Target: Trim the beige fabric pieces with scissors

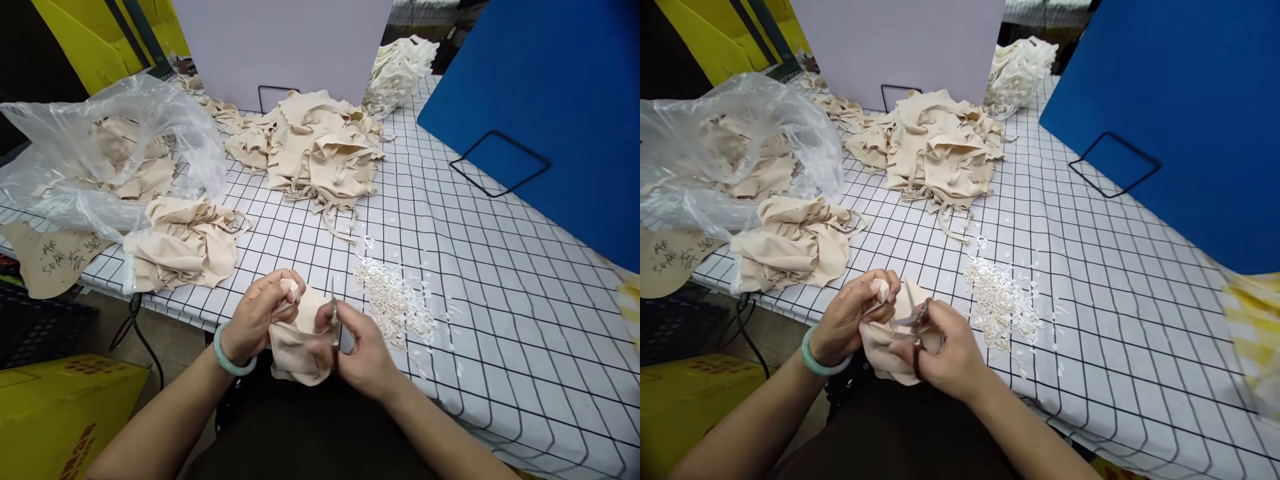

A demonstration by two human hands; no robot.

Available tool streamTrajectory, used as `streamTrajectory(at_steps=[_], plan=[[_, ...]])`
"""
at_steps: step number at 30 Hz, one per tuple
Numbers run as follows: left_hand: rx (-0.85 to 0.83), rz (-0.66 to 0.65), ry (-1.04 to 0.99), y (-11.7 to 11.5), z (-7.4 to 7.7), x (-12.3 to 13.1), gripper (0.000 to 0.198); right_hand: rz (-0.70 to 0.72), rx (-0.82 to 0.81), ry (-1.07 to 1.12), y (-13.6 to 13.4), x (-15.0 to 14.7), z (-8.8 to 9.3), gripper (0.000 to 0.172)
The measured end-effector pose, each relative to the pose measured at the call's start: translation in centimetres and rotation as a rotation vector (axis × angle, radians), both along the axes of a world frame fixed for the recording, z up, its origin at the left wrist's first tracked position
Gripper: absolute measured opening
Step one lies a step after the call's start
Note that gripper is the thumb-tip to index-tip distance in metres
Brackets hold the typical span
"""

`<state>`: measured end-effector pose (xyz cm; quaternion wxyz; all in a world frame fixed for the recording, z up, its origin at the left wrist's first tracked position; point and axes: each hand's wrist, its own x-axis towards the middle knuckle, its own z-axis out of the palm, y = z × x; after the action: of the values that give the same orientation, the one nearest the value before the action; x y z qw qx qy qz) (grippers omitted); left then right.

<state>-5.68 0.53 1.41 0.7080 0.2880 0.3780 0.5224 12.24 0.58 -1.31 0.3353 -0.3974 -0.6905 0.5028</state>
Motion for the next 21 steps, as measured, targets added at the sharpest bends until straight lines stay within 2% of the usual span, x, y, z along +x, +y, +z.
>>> streamTrajectory(at_steps=[3, 6, 9, 13, 21], plan=[[-0.018, -0.182, -0.088, 0.1, 0.3, -0.6, 0.022, -0.018, 0.294, -0.166, 1.8, 1.9, 0.6, 0.035], [-0.057, -0.323, -0.155, 0.2, 0.3, -0.7, 0.025, 0.054, 0.454, -0.256, 3.0, 2.5, 1.0, 0.036], [-0.12, -0.415, -0.164, 0.3, 0.2, -0.5, 0.026, 0.119, 0.502, -0.258, 3.3, 2.4, 1.1, 0.034], [-0.178, -0.475, -0.126, 0.5, 0.6, -0.2, 0.026, 0.153, 0.514, -0.227, 3.3, 2.3, 0.9, 0.03], [-0.217, -0.502, -0.101, 0.8, 1.0, -0.1, 0.025, 0.191, 0.504, -0.222, 3.6, 2.9, 0.3, 0.03]])
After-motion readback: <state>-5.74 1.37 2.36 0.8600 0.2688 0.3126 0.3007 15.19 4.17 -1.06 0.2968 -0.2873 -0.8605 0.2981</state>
